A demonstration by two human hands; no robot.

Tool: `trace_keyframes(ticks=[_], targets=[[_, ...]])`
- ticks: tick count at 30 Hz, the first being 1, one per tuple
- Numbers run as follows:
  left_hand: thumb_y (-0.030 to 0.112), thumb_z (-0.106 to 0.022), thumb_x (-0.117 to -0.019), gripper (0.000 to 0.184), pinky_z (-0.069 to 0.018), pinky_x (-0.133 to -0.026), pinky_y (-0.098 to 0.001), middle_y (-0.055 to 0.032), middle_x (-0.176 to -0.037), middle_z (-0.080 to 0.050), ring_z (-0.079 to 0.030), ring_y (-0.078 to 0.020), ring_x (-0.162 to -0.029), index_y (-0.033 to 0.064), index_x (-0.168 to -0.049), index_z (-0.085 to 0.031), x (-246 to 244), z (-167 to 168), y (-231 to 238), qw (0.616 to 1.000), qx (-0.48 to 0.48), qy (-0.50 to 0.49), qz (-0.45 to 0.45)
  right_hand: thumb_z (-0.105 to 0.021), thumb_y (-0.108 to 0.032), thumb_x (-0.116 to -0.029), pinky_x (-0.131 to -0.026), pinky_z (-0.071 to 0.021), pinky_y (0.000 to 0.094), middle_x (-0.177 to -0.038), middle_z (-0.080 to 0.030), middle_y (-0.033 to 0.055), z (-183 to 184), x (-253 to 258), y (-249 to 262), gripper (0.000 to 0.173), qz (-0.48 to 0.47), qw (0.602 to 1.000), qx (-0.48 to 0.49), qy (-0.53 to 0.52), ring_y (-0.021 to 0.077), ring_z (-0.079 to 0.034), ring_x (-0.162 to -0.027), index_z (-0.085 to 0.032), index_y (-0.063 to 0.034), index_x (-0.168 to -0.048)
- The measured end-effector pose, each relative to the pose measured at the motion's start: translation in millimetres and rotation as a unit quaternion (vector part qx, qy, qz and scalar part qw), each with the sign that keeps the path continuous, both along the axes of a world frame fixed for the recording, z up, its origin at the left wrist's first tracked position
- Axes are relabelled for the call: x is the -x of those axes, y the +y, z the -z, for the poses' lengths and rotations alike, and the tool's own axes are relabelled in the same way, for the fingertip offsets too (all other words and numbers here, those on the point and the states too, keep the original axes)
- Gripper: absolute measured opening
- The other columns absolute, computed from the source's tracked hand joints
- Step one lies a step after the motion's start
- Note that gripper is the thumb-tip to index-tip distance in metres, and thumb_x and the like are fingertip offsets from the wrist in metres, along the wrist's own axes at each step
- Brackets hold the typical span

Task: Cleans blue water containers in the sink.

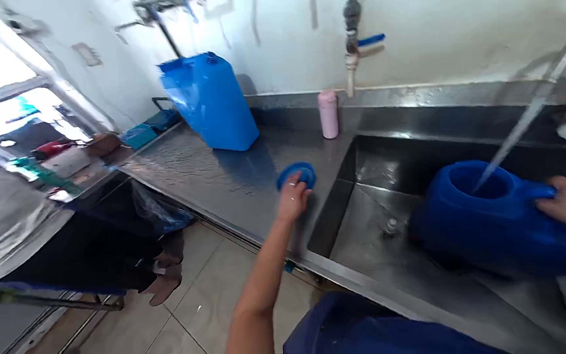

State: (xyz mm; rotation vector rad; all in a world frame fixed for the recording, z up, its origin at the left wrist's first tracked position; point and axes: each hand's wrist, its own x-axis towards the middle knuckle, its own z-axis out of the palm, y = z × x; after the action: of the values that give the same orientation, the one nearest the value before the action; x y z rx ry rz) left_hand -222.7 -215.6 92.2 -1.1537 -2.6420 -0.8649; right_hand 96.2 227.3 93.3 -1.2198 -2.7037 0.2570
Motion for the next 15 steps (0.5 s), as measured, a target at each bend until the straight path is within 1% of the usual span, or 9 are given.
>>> trace_keyframes(ticks=[1, 2, 3, 4, 5, 6, 8, 12, 15], targets=[[0.014, -0.063, -0.0999, 0.024, -0.0284, -0.119, -0.0633, -0.0257, -0.149, -0.052, -0.041, -0.0463, -0.144, -0.0054, -0.11, -0.073, 11, 12, -9, 0.997, 0.069, 0.036, -0.017, -0.072, -0.012, -0.0924, -0.103, -0.0337, 0.0768, -0.124, -0.06, 0.0428, -2, 2, -5, 0.044, 0.007, 1.0, 0.001, -0.006, 0.0615, -0.054, -0.122, -0.06, 0.0119, -0.127], [0.014, -0.064, -0.0988, 0.024, -0.0251, -0.116, -0.0707, -0.0256, -0.151, -0.05, -0.036, -0.0502, -0.146, -0.0028, -0.114, -0.073, 15, 26, -16, 0.992, 0.106, 0.058, -0.041, -0.072, -0.014, -0.0933, -0.101, -0.0357, 0.0756, -0.123, -0.061, 0.0411, -2, 3, -8, 0.042, 0.021, 1.0, 0.001, -0.018, 0.06, -0.056, -0.121, -0.061, 0.0106, -0.125], [0.011, -0.065, -0.0968, 0.025, -0.0222, -0.113, -0.0763, -0.0285, -0.153, -0.046, -0.032, -0.0544, -0.146, -0.0029, -0.117, -0.072, 12, 44, -20, 0.99, 0.106, 0.073, -0.064, -0.074, -0.015, -0.0921, -0.099, -0.0382, 0.0747, -0.12, -0.064, 0.0387, 2, 1, -8, 0.04, 0.031, 0.999, -0.006, -0.02, 0.0582, -0.058, -0.118, -0.063, 0.0088, -0.122], [0.007, -0.063, -0.0948, 0.028, -0.0202, -0.113, -0.0782, -0.0315, -0.155, -0.042, -0.029, -0.057, -0.146, -0.0041, -0.119, -0.07, 5, 61, -20, 0.989, 0.078, 0.09, -0.086, -0.075, -0.015, -0.0904, -0.098, -0.0395, 0.0741, -0.117, -0.065, 0.0368, 5, -3, -7, 0.037, 0.03, 0.999, -0.012, -0.014, 0.0567, -0.06, -0.116, -0.065, 0.0079, -0.118], [0.006, -0.059, -0.0932, 0.031, -0.0201, -0.113, -0.0775, -0.0348, -0.155, -0.039, -0.029, -0.0588, -0.146, -0.0061, -0.121, -0.068, -5, 75, -14, 0.989, 0.043, 0.103, -0.099, -0.076, -0.014, -0.089, -0.098, -0.0402, 0.0735, -0.116, -0.067, 0.0352, 7, -4, -3, 0.035, 0.026, 1.0, -0.017, -0.003, 0.0553, -0.062, -0.115, -0.067, 0.0072, -0.116], [0.006, -0.057, -0.0923, 0.032, -0.023, -0.113, -0.0753, -0.0383, -0.152, -0.04, -0.031, -0.0608, -0.143, -0.0087, -0.12, -0.067, -16, 83, -5, 0.988, 0.017, 0.114, -0.099, -0.077, -0.011, -0.0872, -0.098, -0.0401, 0.0734, -0.115, -0.067, 0.035, 8, -3, 3, 0.035, 0.016, 1.0, -0.021, 0.013, 0.055, -0.062, -0.114, -0.067, 0.0076, -0.115], [0.006, -0.058, -0.0918, 0.031, -0.0299, -0.113, -0.07, -0.0421, -0.145, -0.044, -0.038, -0.0617, -0.139, -0.0125, -0.114, -0.067, -41, 86, 8, 0.991, -0.001, 0.101, -0.083, -0.076, -0.011, -0.0862, -0.099, -0.04, 0.0725, -0.116, -0.068, 0.0336, 11, -1, 16, 0.036, 0.005, 1.0, -0.02, 0.019, 0.0535, -0.063, -0.115, -0.068, 0.0071, -0.116], [0.007, -0.054, -0.098, 0.027, -0.0363, -0.113, -0.0625, -0.0391, -0.142, -0.05, -0.046, -0.0556, -0.135, -0.012, -0.113, -0.068, -59, 73, 17, 0.992, 0.065, -0.002, -0.107, -0.076, -0.015, -0.0866, -0.101, -0.0402, 0.0698, -0.118, -0.068, 0.0304, 15, 4, 35, 0.036, 0.003, 1.0, -0.007, -0.009, 0.0494, -0.063, -0.117, -0.067, 0.0048, -0.116], [0.007, -0.055, -0.0979, 0.027, -0.0364, -0.113, -0.0619, -0.0382, -0.14, -0.052, -0.048, -0.054, -0.135, -0.0125, -0.113, -0.067, -61, 70, 18, 0.988, 0.063, -0.024, -0.136, -0.075, -0.016, -0.0878, -0.1, -0.0411, 0.0679, -0.118, -0.068, 0.0297, 14, 7, 41, 0.037, 0.002, 1.0, -0.01, -0.021, 0.0483, -0.063, -0.117, -0.067, 0.0047, -0.117]])
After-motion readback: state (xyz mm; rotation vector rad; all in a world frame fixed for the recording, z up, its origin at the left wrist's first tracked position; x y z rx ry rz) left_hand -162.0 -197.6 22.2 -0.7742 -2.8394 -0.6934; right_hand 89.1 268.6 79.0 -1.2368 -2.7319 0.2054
